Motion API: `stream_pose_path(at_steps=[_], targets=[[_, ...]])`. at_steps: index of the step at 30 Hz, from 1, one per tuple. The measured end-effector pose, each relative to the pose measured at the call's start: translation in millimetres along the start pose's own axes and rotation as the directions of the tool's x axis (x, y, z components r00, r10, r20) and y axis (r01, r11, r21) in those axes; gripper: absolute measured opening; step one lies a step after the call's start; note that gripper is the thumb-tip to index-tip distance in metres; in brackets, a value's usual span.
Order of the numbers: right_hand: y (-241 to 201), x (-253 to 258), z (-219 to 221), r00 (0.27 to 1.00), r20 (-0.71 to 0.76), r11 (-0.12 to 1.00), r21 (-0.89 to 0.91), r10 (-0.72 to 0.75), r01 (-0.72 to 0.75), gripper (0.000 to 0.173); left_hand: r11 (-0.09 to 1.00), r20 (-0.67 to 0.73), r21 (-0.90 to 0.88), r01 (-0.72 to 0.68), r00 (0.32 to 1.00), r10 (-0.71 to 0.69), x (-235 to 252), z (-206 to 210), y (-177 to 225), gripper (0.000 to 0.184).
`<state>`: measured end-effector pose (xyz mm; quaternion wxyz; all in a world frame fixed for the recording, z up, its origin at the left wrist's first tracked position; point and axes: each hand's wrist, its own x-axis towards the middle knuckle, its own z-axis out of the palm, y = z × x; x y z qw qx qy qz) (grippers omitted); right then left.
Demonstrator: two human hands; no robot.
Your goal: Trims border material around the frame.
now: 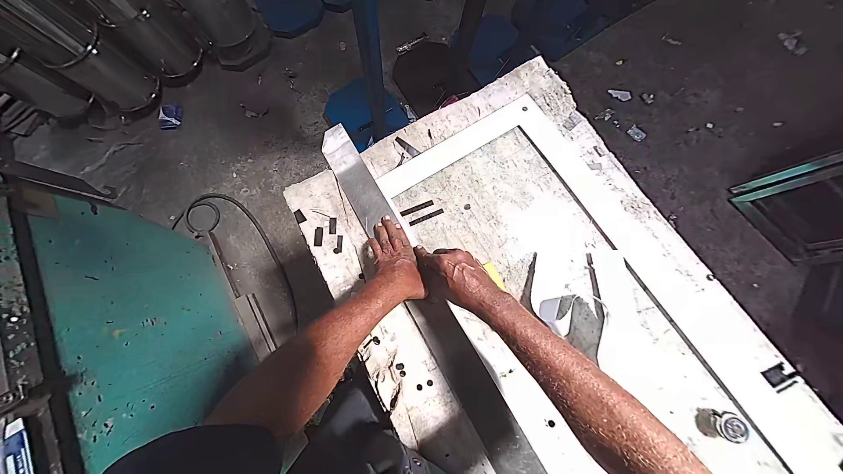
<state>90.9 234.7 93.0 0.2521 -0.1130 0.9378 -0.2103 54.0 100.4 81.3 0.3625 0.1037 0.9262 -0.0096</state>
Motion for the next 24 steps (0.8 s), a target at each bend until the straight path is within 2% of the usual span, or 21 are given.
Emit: stream_pose_path(at_steps=[6,10,13,18,24], targets=[[12.0,-46.0,19.6,1.000,-0.010,0.999,0.039,-0.004,0.005,0.045,0.998,0.004,0.054,0.015,1.000,-0.015,-1.6,-3.2,5.1,0.152],[14.9,-81.5,34.1,1.000,-0.025,1.000,0.014,0.013,-0.012,0.048,0.995,-0.033,0.093,0.027,0.999,-0.024,2.9,1.7,4.2,0.169],[19.7,-112.1,53.5,0.997,-0.076,1.000,-0.016,0.018,-0.019,0.050,0.996,-0.057,0.087,0.022,0.998,-0.017,2.8,7.2,4.2,0.175],[32.9,-164.6,92.9,0.967,-0.252,0.998,-0.065,-0.036,0.020,0.049,0.995,-0.076,0.099,0.029,0.997,-0.021,4.4,9.5,3.6,0.175],[40.4,-231.5,119.9,0.962,-0.273,0.995,-0.098,-0.029,0.002,0.047,0.993,-0.071,0.114,0.024,0.997,-0.016,3.3,7.8,4.1,0.174]])
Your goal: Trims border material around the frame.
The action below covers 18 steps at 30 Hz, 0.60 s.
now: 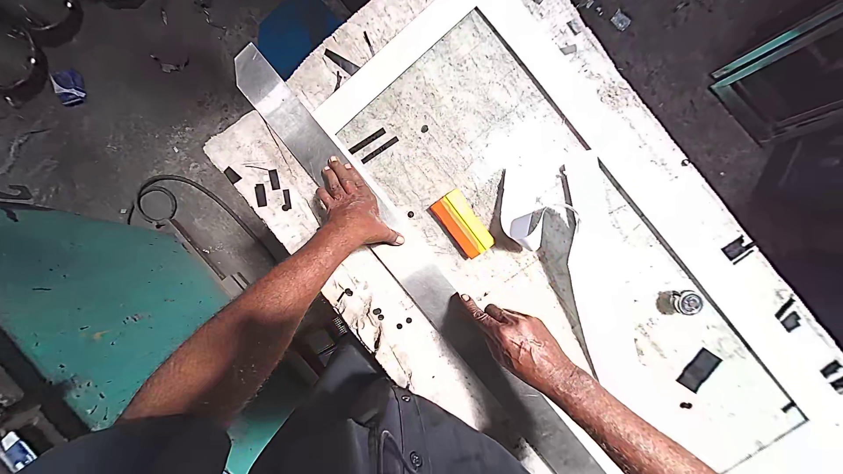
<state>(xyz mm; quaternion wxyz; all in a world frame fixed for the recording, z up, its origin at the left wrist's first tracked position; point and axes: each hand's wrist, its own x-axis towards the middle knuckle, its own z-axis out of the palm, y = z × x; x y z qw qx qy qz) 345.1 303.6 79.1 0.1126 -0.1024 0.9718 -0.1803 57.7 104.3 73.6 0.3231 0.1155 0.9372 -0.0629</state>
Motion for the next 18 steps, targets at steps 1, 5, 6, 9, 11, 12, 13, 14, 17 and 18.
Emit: stream_pose_path(at_steps=[1,5,6,9,11,12,13,14,17,18], targets=[[0.6,-7.2,0.4,1.000,0.006,1.000,-0.004,-0.001,0.001,0.047,1.000,0.002,0.014,0.004,1.000,-0.004,0.3,-0.6,0.3,0.175],[-3.0,-16.7,-8.4,0.999,0.009,0.999,-0.010,0.051,-0.051,0.045,0.999,0.003,0.034,0.023,1.000,-0.023,-3.1,-3.7,4.0,0.176],[-6.0,-22.6,-10.1,0.995,-0.048,0.996,0.010,0.087,-0.086,0.044,0.999,0.002,0.037,0.025,1.000,-0.025,-3.4,-3.9,4.4,0.176],[-26.4,-67.4,-7.3,0.955,-0.163,0.967,0.104,0.247,-0.232,0.036,0.997,-0.005,0.057,0.044,0.999,-0.044,-2.0,-3.4,4.8,0.175],[-41.9,-115.3,2.4,0.912,-0.169,0.927,0.116,0.373,-0.357,0.031,0.997,-0.014,0.060,0.039,0.999,-0.038,-0.8,-2.0,4.9,0.175],[-47.0,-140.9,7.3,0.890,-0.165,0.905,0.110,0.425,-0.412,0.032,0.998,-0.018,0.058,0.037,0.999,-0.036,-0.4,-1.9,4.6,0.174],[-51.0,-166.8,12.4,0.867,-0.150,0.880,0.100,0.475,-0.465,0.032,0.997,-0.025,0.060,0.038,0.999,-0.037,1.1,-1.3,4.3,0.173],[-56.6,-193.0,16.0,0.844,-0.105,0.850,0.096,0.526,-0.518,0.031,0.997,-0.029,0.073,0.041,0.999,-0.039,1.3,-0.7,4.0,0.173],[-69.4,-257.3,19.4,0.769,0.076,0.760,0.120,0.634,-0.639,0.024,0.994,-0.042,0.092,0.061,0.997,-0.057,4.3,3.0,3.3,0.174],[-71.6,-273.5,21.3,0.747,0.111,0.739,0.112,0.656,-0.665,0.025,0.992,-0.042,0.102,0.072,0.997,-0.068,5.0,3.8,3.5,0.174]])
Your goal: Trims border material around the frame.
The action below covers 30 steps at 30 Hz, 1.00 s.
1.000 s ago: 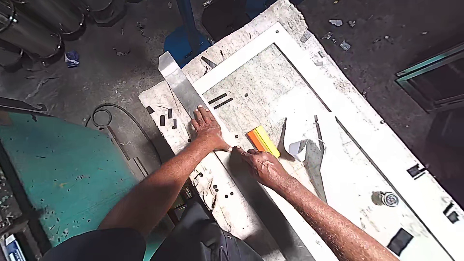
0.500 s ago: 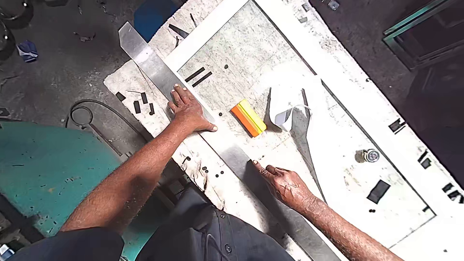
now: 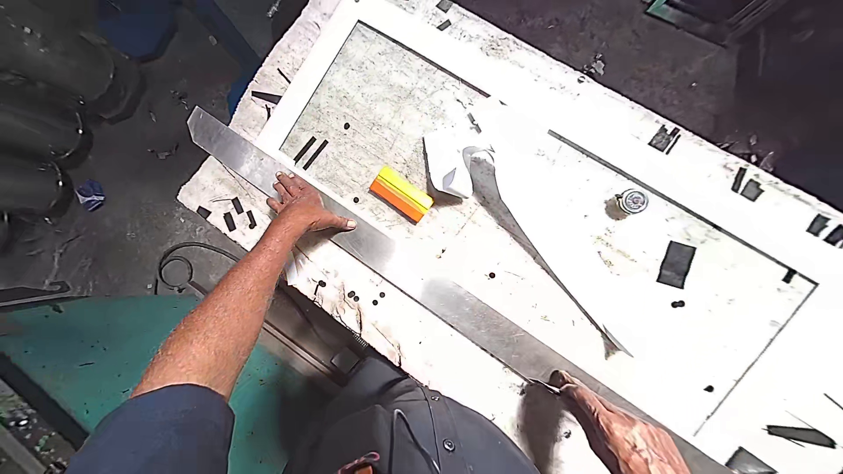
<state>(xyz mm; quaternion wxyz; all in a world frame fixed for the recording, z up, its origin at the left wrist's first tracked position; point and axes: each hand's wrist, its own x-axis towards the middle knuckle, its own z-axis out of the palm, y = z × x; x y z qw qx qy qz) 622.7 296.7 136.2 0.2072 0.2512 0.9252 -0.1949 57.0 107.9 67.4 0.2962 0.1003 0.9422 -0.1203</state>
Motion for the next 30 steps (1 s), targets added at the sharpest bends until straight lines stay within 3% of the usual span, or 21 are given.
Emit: stream_pose_path(at_steps=[5,11,18,21,25,30], targets=[[32.2,-26.4,23.4,0.999,0.023,0.999,0.024,0.037,-0.038,0.033,0.999,-0.009,0.032,0.019,1.000,-0.019,-1.4,-2.4,2.0,0.171],[40.0,-21.4,32.5,0.999,0.011,0.995,0.091,0.041,-0.042,0.027,0.999,-0.025,0.022,0.024,0.999,-0.024,-1.6,-4.6,2.5,0.169],[45.0,-19.8,40.6,0.998,-0.046,0.999,-0.005,0.035,-0.035,0.026,1.000,-0.068,-0.009,0.010,0.998,-0.010,-9.5,12.6,3.9,0.168],[46.4,-19.8,39.8,0.997,-0.071,0.999,-0.048,0.007,-0.010,0.024,0.999,-0.085,-0.022,-0.047,0.995,0.045,-58.9,38.6,33.4,0.168],[48.7,-22.0,40.7,0.992,-0.125,0.994,-0.104,-0.029,0.016,0.023,0.988,-0.033,-0.020,-0.152,0.988,0.151,-162.6,89.3,96.3,0.169],[54.4,-20.8,36.9,0.996,-0.045,0.989,-0.129,-0.082,0.076,0.020,0.974,-0.026,-0.092,-0.206,0.979,0.204,-258.5,144.6,163.3,0.165]])
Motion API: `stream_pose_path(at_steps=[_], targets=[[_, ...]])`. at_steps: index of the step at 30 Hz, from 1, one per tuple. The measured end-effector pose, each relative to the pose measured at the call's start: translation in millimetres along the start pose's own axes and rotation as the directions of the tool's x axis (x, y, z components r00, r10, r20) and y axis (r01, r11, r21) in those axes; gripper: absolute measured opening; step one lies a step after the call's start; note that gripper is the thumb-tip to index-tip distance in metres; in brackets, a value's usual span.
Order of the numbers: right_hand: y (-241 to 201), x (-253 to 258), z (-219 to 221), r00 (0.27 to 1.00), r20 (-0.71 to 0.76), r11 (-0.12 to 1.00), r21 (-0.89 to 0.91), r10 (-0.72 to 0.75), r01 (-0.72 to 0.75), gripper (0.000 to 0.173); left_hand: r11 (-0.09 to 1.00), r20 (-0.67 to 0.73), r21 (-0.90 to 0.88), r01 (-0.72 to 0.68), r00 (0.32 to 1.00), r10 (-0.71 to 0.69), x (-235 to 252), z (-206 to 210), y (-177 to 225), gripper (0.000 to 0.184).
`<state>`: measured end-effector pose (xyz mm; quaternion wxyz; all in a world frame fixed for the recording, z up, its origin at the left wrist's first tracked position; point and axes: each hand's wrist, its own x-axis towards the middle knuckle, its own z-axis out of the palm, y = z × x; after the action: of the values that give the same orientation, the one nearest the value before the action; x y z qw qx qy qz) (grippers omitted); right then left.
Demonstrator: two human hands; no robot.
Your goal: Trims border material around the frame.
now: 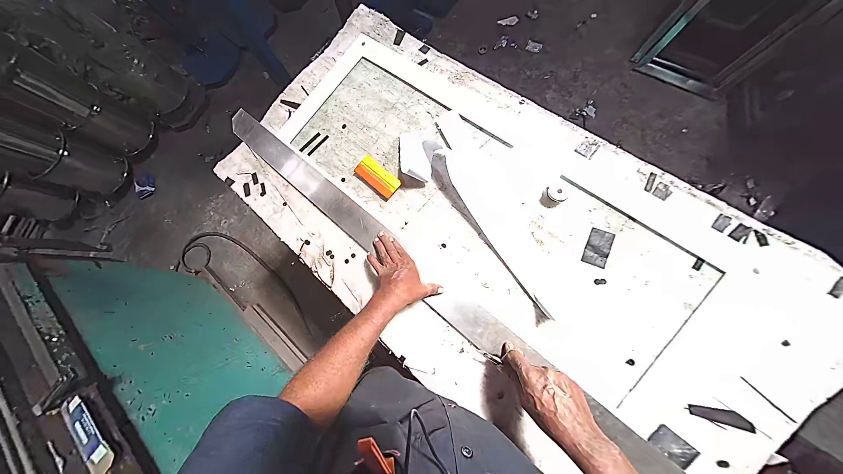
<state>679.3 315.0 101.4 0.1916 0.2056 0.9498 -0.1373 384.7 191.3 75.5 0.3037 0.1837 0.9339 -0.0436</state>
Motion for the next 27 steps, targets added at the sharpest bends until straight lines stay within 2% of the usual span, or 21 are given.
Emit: stream_pose_path(at_steps=[5,7,10,12,14,16,19,23,27], targets=[[16.2,5.8,-11.0,0.994,0.092,0.996,0.074,-0.051,0.044,0.019,0.997,0.059,-0.015,0.070,0.996,-0.069,-10.0,-1.1,20.3,0.165],[24.5,21.7,-14.4,0.995,0.000,0.982,0.160,-0.098,0.097,0.020,0.996,0.065,-0.003,0.092,0.994,-0.092,-8.7,-3.9,22.9,0.167],[22.6,72.1,-13.2,0.946,-0.225,0.919,0.264,-0.235,0.291,0.026,0.993,0.073,0.011,0.120,0.990,-0.120,-6.6,-6.0,27.1,0.168],[4.7,115.4,-22.3,0.911,-0.244,0.875,0.280,-0.332,0.394,0.036,0.990,0.083,-0.001,0.138,0.987,-0.137,-5.7,-6.0,28.1,0.168],[-23.3,161.4,-35.7,0.872,-0.245,0.840,0.254,-0.424,0.480,0.040,0.991,0.083,-0.024,0.134,0.988,-0.131,-5.7,-7.4,27.4,0.160],[-54.5,202.5,-50.2,0.852,-0.203,0.827,0.216,-0.482,0.520,0.038,0.989,0.065,-0.085,0.117,0.992,-0.112,-6.2,-6.0,25.5,0.148],[-101.3,249.7,-69.3,0.850,-0.100,0.835,0.163,-0.517,0.526,0.039,0.990,0.107,-0.083,0.111,0.989,-0.102,-6.5,-6.7,24.1,0.142],[-143.1,284.2,-81.3,0.873,-0.022,0.867,0.111,-0.487,0.486,0.037,0.997,0.149,-0.022,0.076,0.986,-0.072,-5.2,-5.4,24.0,0.140],[-155.8,300.2,-80.7,0.850,-0.023,0.846,0.077,-0.527,0.527,0.031,0.997,0.160,-0.026,0.074,0.985,-0.069,-5.5,-5.8,23.5,0.147]])
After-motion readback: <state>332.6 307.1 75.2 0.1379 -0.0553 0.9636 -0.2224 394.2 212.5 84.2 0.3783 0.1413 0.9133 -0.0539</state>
